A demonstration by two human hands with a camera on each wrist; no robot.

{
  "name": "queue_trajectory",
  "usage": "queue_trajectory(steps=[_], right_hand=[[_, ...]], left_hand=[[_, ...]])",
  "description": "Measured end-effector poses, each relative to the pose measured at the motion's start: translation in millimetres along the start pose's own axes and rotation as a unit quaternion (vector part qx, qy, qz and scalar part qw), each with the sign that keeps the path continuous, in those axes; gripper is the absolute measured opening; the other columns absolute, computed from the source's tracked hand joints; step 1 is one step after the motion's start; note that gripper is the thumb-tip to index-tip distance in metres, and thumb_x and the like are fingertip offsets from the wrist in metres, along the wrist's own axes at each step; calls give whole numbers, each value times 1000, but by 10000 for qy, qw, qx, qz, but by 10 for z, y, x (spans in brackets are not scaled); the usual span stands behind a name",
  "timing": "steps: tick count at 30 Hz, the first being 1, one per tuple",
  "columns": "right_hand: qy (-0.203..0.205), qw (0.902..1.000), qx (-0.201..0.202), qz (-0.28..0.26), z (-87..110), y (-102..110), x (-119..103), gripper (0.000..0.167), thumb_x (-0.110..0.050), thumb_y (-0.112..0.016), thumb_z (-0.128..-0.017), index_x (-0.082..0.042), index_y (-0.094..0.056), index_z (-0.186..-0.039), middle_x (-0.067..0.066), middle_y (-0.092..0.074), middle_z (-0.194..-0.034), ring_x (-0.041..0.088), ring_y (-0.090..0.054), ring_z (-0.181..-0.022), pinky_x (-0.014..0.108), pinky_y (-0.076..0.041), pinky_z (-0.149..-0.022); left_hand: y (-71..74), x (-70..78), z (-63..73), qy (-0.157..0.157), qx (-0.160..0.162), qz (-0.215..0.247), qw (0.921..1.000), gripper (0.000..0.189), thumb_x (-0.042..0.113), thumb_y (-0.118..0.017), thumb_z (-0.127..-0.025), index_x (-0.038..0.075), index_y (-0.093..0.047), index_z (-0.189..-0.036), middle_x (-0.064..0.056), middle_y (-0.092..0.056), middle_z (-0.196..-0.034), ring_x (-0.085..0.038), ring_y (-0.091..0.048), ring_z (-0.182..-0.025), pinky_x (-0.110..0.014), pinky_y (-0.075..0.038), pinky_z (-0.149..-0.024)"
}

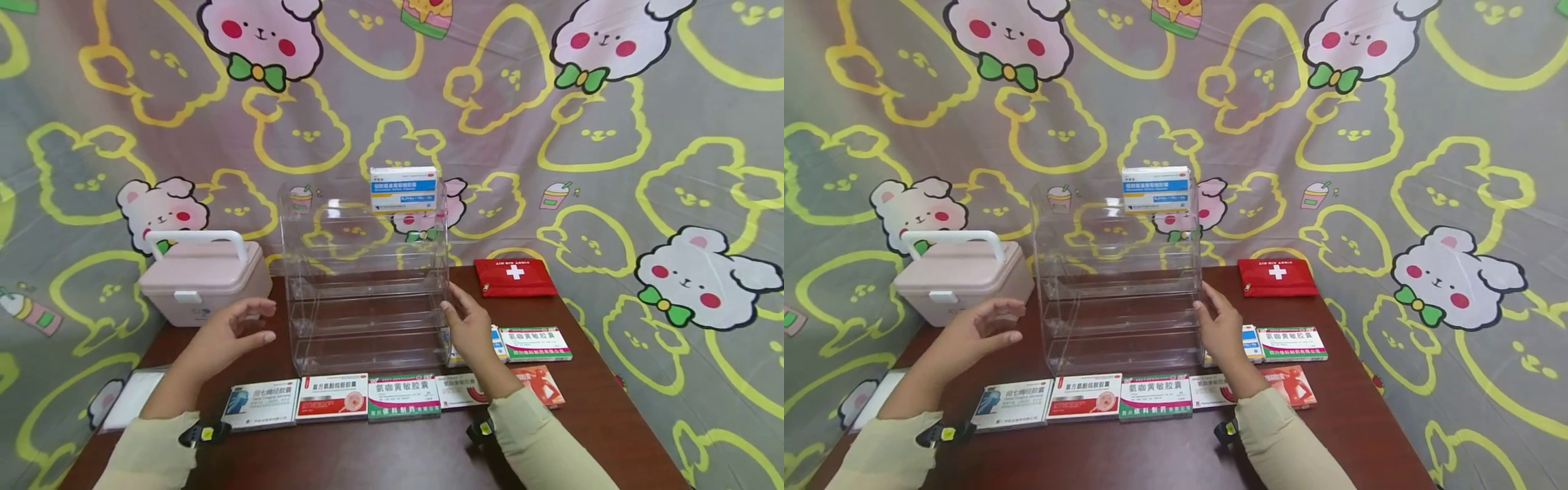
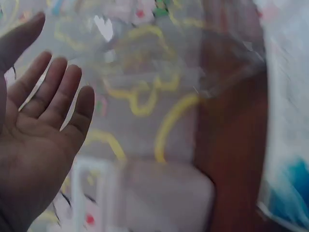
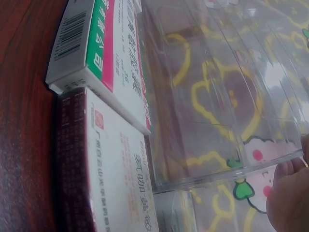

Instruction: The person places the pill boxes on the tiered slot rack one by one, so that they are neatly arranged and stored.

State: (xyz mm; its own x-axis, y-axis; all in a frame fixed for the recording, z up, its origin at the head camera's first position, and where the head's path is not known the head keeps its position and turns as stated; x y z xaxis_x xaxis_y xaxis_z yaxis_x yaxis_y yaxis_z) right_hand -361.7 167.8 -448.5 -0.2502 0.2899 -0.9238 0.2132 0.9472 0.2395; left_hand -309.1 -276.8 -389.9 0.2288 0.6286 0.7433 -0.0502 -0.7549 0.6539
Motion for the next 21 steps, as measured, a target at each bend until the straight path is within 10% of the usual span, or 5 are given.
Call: queue_trajectory(steps=[9,21], right_hand=[[1,10000,-1,90,0,3,-5,49,-9,-69,-108,-12,-61,-156,14,-68,-150,31,-66,-138,37,-60,-113],[-116,9999,-62,-6,-1,0,17,49,-11,-69,-108,-14,-61,-156,13,-68,-152,28,-64,-140,42,-59,-114]], left_hand=[[-137,-787,467,176,-559,-78,9982,58,23,-90,-92,4,-64,-141,-18,-70,-141,-18,-66,-124,-29,-60,-103],[-348,-1270,701,172,-1400,210,9898,65,17,-92,-87,-2,-60,-141,-26,-65,-142,-9,-64,-121,-18,-56,-95]])
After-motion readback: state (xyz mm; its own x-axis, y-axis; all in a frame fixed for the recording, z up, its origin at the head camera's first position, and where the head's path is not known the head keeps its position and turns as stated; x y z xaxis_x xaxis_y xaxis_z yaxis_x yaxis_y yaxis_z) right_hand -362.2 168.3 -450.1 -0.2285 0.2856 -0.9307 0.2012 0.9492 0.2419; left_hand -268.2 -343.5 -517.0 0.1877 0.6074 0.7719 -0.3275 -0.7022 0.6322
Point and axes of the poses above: each hand's wrist, its own z-axis away from the middle knuckle, its own y-axis out of the back of the hand, x = y × z, the point moved 10 cm from there along -z, towards the middle knuckle
